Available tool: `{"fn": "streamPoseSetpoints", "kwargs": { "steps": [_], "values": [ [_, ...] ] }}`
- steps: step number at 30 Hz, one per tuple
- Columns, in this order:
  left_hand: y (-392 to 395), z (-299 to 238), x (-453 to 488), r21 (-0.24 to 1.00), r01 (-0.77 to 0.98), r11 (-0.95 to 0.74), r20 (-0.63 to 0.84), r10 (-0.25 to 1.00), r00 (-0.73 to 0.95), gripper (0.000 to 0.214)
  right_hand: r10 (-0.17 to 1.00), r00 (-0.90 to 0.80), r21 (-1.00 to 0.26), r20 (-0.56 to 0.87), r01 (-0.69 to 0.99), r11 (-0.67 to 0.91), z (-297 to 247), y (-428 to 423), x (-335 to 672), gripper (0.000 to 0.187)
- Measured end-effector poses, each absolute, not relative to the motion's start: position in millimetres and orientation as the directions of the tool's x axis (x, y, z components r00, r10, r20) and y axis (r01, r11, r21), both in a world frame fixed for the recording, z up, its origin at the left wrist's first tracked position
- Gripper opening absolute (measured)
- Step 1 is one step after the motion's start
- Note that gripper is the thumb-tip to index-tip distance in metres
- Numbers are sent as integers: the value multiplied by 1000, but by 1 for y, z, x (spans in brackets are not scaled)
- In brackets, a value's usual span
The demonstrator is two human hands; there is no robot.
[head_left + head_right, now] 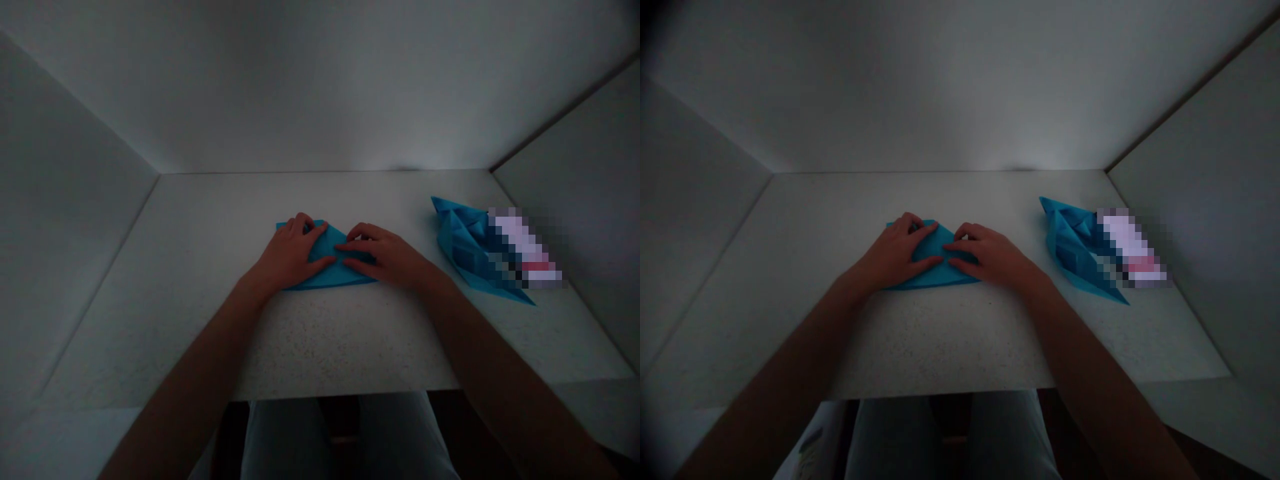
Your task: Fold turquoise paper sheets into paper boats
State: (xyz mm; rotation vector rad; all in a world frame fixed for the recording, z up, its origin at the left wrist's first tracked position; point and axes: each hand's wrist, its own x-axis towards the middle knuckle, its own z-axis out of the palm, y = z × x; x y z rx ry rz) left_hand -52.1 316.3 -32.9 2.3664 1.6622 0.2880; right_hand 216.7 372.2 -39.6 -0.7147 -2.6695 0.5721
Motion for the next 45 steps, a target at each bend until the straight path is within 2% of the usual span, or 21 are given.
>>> {"fn": "streamPoseSetpoints", "kwargs": {
  "steps": [3,6,9,17,26,32,35,38,40,43,45],
  "values": [
    [315,-35,-51,289,888,-357,64,933,354,71,543,-815,-376,202,448,811,-40,372,214,53],
    [314,-35,-50,278,881,-384,72,923,379,67,572,-813,-296,112,522,800,-42,370,211,67],
    [314,-34,-50,271,887,-374,52,926,374,68,576,-817,-255,43,548,797,-42,367,209,65],
    [313,-33,-49,270,893,-359,29,930,365,75,631,-776,-271,-1,607,747,-27,353,217,64],
    [312,-30,-47,288,898,-334,-4,937,350,75,687,-726,-191,12,673,714,-19,299,279,63],
    [313,-29,-47,291,898,-330,-23,936,351,76,694,-719,-133,38,684,717,-6,289,268,65],
    [312,-31,-47,301,896,-326,-10,938,345,77,690,-720,-158,71,675,721,2,304,241,56],
    [313,-33,-47,319,897,-307,13,947,320,76,682,-731,-299,33,644,704,-1,333,207,43],
    [313,-33,-49,353,885,-303,28,949,314,74,688,-725,-363,-2,642,675,-10,352,187,42],
    [315,-28,-56,411,863,-294,49,952,301,78,682,-731,-313,-14,651,691,-24,370,168,44],
    [317,-23,-64,411,877,-250,85,968,236,78,688,-725,-278,-13,664,694,-31,372,165,48]
  ]
}}
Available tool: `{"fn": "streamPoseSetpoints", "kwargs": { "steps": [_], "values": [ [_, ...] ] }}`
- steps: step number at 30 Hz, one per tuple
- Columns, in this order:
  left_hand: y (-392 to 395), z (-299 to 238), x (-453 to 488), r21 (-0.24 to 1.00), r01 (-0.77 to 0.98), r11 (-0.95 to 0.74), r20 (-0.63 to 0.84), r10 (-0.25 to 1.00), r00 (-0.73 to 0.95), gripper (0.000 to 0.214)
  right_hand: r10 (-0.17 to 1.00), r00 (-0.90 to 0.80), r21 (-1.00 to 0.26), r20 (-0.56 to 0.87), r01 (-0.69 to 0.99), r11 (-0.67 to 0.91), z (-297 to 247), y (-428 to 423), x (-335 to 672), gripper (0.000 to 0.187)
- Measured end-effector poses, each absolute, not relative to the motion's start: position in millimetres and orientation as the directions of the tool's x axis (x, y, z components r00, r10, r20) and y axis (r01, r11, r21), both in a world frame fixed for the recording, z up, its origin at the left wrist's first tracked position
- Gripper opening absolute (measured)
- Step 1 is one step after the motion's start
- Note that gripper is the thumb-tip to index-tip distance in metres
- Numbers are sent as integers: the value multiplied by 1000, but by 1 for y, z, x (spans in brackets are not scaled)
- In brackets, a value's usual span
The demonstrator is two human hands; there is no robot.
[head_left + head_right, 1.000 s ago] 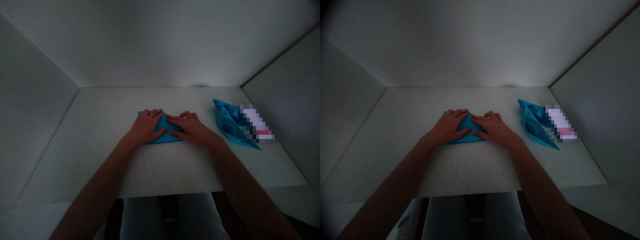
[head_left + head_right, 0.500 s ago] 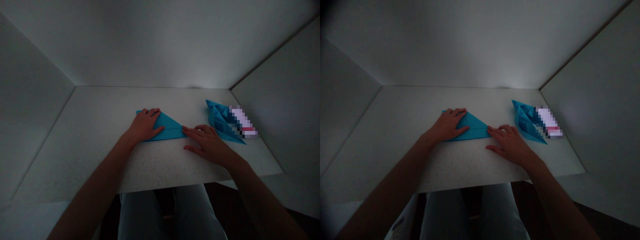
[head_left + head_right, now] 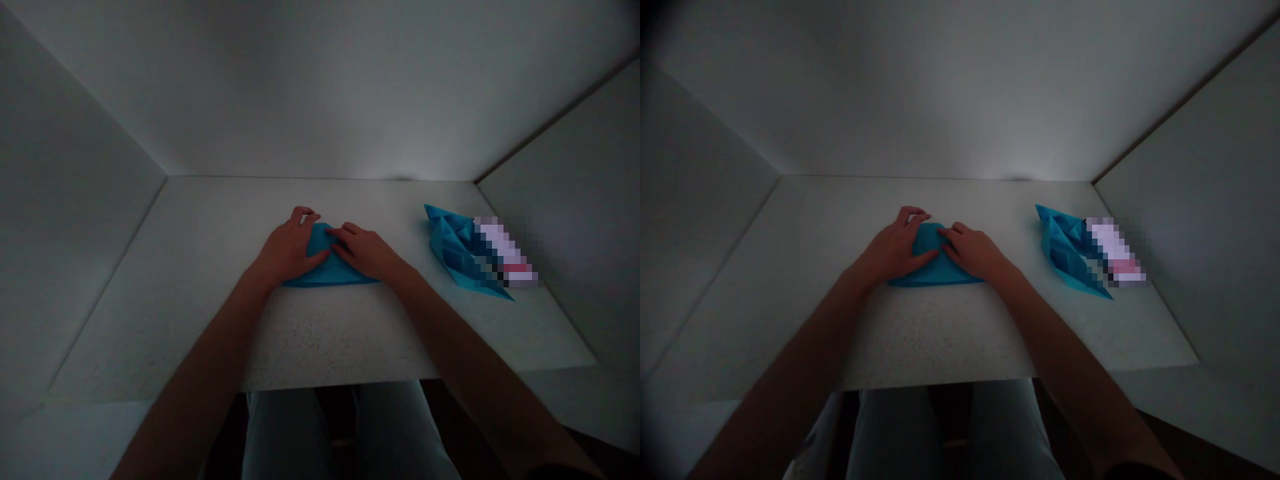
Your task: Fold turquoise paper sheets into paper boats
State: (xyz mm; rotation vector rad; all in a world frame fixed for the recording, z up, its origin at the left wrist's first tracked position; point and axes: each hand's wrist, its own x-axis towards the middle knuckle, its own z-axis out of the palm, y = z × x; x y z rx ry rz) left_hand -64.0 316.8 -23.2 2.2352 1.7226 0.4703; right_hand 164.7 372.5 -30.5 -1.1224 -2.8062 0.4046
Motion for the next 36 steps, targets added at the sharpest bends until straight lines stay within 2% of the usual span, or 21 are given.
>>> {"fn": "streamPoseSetpoints", "kwargs": {
  "steps": [3,6,8,10,13,16,20,22,26,33,36],
  "values": [
    [320,-20,-80,334,930,-156,156,982,108,70,694,-719,-252,-35,678,690,-33,369,167,53],
    [323,-22,-93,258,964,-71,136,990,37,66,687,-724,-250,-61,678,691,-31,366,172,62],
    [325,-25,-97,253,966,-53,111,994,25,61,681,-730,-259,-59,670,695,-29,366,175,67],
    [327,-24,-99,311,949,-54,92,995,27,51,681,-731,-277,-51,665,693,-28,367,177,68],
    [328,-18,-97,508,860,-53,36,999,41,41,692,-720,-316,-49,669,673,-28,368,181,70],
    [324,-10,-90,671,726,-151,50,986,158,43,705,-708,-359,-39,669,651,-30,369,184,73],
    [319,-5,-78,754,597,-273,60,934,352,47,708,-706,-424,17,636,645,-34,372,186,64],
    [319,-8,-73,726,616,-306,37,911,410,43,709,-704,-446,41,622,643,-36,374,187,58],
    [322,-18,-66,582,733,-353,-16,895,445,31,708,-706,-444,31,625,642,-35,375,186,54],
    [321,-22,-58,443,822,-359,-43,907,419,51,713,-700,-310,-39,686,658,-31,369,178,54],
    [320,-19,-59,394,844,-363,-69,905,421,52,732,-677,-263,-75,722,640,-28,365,171,58]
  ]
}}
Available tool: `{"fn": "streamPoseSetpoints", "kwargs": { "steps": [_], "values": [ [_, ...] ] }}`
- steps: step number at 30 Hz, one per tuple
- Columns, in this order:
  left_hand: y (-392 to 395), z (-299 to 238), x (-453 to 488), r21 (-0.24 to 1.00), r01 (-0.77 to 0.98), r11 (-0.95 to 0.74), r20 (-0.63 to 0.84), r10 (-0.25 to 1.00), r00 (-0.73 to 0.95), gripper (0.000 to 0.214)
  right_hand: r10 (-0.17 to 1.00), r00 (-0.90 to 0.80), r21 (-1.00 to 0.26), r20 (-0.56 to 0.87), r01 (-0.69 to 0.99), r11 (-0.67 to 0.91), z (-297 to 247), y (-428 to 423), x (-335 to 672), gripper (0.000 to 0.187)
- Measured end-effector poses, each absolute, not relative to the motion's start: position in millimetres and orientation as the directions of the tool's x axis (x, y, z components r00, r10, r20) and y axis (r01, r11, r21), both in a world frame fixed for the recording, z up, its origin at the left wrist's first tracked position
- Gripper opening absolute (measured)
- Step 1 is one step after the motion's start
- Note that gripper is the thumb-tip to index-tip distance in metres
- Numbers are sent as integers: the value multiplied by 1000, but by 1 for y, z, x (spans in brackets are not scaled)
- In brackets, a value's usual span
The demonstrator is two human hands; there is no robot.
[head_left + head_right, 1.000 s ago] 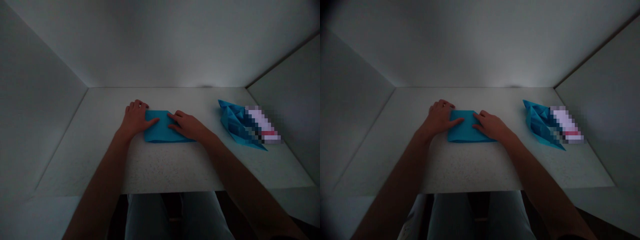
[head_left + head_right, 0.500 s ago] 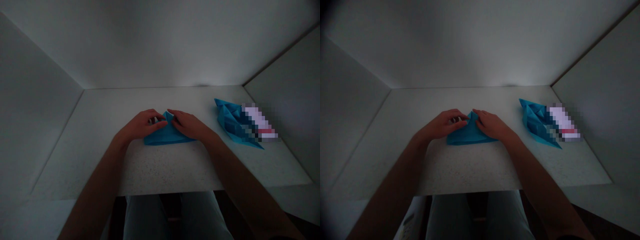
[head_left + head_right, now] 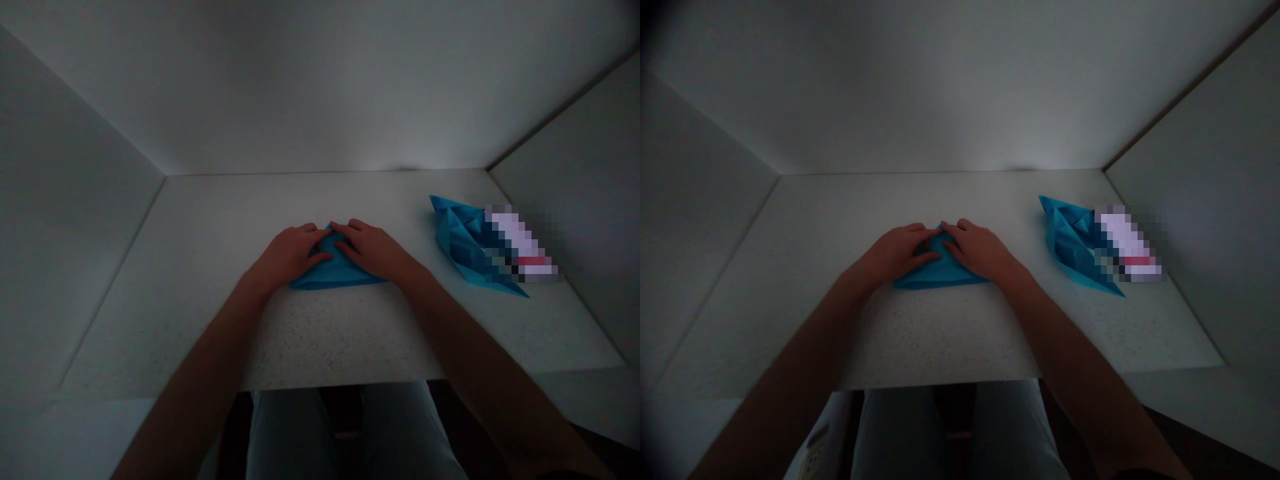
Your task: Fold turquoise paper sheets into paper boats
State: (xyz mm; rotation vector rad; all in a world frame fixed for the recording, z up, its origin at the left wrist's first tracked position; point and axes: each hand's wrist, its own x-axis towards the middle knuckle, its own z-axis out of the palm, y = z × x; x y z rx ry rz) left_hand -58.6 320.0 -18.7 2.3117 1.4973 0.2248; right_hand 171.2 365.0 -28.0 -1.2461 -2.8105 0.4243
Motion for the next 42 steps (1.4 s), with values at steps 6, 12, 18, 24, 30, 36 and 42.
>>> {"fn": "streamPoseSetpoints", "kwargs": {
  "steps": [6,12,18,24,30,36,42],
  "values": [
    [319,-8,-68,276,892,-359,-204,885,419,57,772,-616,-158,-157,787,596,-18,356,161,62],
    [312,-8,-69,123,904,-409,-178,887,426,58,764,-620,-126,-178,784,608,-14,354,159,62],
    [304,-5,-68,120,920,-373,-191,901,390,55,766,-615,-109,-187,788,606,-15,354,157,64],
    [264,5,-74,-57,948,-312,-206,933,295,45,763,-628,-132,-156,778,614,-19,356,159,67],
    [213,18,-78,-157,940,-304,-119,950,288,34,761,-631,-145,-151,776,614,-19,355,158,68],
    [266,30,-66,153,968,-200,-101,971,217,28,754,-641,-194,-144,766,613,-17,357,162,68],
    [319,1,-55,424,880,-213,-192,929,317,32,670,-738,-369,-83,647,667,-17,367,179,71]
  ]
}}
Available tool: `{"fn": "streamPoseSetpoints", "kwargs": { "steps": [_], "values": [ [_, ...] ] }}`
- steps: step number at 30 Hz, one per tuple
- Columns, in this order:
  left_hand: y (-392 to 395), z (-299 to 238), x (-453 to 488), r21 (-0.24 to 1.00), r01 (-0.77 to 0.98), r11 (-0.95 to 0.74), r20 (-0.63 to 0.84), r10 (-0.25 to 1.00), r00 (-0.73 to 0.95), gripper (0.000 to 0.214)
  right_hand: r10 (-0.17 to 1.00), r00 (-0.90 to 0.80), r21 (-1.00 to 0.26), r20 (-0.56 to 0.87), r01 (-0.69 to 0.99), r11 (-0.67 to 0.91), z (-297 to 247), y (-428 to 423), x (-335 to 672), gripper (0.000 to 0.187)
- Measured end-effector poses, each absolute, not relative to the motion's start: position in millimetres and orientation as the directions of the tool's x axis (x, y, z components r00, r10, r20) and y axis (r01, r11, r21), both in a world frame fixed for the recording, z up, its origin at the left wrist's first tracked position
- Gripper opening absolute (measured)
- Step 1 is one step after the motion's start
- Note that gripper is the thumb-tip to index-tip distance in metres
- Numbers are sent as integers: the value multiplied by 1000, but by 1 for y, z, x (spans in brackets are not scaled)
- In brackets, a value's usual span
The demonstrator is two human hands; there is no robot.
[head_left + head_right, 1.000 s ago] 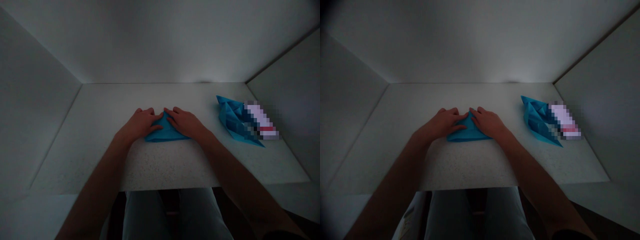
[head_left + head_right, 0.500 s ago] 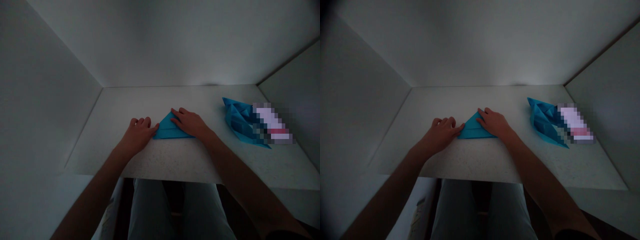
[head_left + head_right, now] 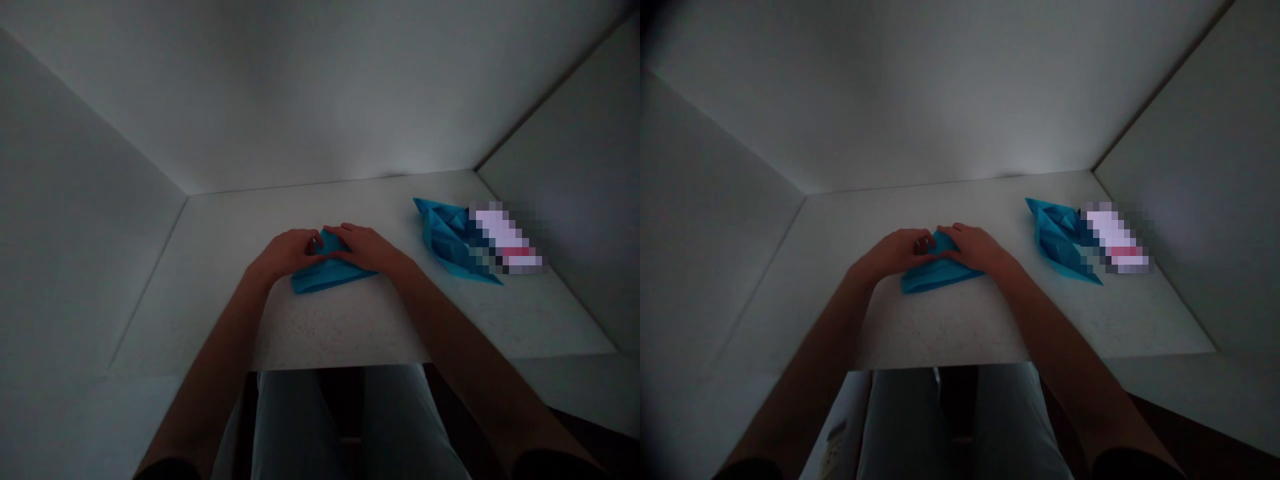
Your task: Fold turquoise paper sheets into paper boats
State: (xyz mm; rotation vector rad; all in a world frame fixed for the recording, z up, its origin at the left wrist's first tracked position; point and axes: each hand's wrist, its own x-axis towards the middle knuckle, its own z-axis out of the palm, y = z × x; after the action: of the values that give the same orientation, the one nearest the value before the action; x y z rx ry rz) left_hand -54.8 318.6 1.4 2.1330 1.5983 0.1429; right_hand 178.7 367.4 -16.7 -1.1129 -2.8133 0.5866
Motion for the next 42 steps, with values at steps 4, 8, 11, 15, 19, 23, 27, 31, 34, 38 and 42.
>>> {"fn": "streamPoseSetpoints", "kwargs": {
  "steps": [4,8,11,15,19,23,27,31,34,38,42],
  "values": [
    [317,-13,-56,475,832,-286,-114,918,381,38,646,-763,-485,-39,579,655,-19,376,188,55],
    [308,-9,-56,529,769,-359,-130,861,492,37,645,-760,-601,-76,551,578,-14,380,198,38],
    [301,0,-55,572,734,-365,-163,827,538,61,552,-822,-671,-143,490,556,-5,381,208,59],
    [296,6,-57,528,764,-372,-204,817,539,56,441,-873,-682,-210,454,573,3,382,219,53],
    [301,6,-63,552,773,-312,-222,839,497,33,454,-871,-737,-190,432,520,1,388,224,36],
    [307,5,-66,561,801,-207,-249,881,402,35,586,-789,-691,-188,530,492,-5,392,223,35],
    [309,2,-64,531,827,-183,-248,900,358,30,653,-738,-578,-173,613,540,-13,395,219,28],
    [309,-2,-65,484,858,-174,-202,931,303,37,658,-744,-526,-118,609,594,-16,397,220,29],
    [307,-2,-66,436,880,-190,-138,952,274,40,677,-735,-465,-38,613,639,-12,395,221,29],
    [306,1,-61,399,848,-350,-87,906,415,25,603,-796,-480,-59,552,682,-4,384,210,26],
    [304,-2,-53,415,824,-386,-150,864,480,25,534,-820,-568,-207,545,617,-2,368,190,23]
  ]
}}
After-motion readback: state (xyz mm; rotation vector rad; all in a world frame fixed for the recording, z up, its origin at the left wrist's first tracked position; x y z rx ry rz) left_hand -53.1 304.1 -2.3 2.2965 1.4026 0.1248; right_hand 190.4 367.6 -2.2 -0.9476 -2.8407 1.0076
